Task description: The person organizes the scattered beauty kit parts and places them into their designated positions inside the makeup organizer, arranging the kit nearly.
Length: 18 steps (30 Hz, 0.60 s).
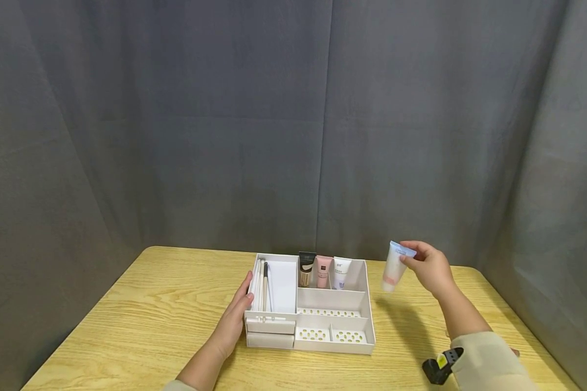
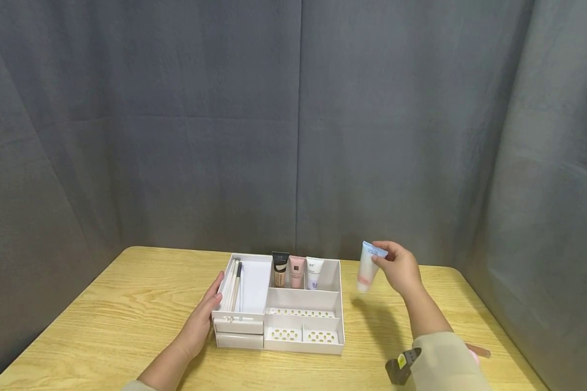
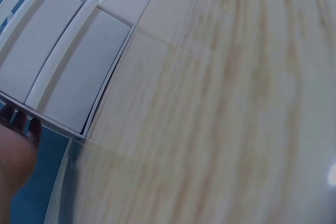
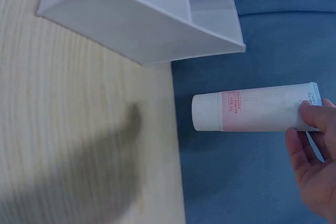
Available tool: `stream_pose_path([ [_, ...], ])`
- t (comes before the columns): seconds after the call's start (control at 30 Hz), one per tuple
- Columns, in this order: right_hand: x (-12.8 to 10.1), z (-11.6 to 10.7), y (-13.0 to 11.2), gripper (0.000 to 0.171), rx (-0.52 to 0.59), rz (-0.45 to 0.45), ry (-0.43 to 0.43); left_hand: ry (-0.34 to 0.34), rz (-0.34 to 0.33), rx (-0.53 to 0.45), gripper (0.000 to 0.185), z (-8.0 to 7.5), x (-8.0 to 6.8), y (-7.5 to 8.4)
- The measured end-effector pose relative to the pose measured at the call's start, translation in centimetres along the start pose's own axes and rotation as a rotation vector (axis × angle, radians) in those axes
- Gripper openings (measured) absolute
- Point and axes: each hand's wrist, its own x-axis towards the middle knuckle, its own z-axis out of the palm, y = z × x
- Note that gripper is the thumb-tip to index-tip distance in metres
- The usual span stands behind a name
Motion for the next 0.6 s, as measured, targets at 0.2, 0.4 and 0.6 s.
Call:
stream_pose_path([
  [0.2, 0.3, -0.7, -1.6, 0.038, 0.005, -0.035, -0.004, 0.015, -0.007, 0.023, 0.059, 0.0, 0.0, 0.0],
  [0.4, 0.4, -1.1, -3.5, 0.039, -0.003, -0.061, -0.016, 0.010, 0.000, 0.019, 0.059, 0.0, 0.0, 0.0],
  [0.6, 0.6, -1.0, -5.2, 0.038, -0.002, -0.093, -0.026, 0.007, 0.006, 0.009, 0.058, 0.0, 0.0, -0.1],
])
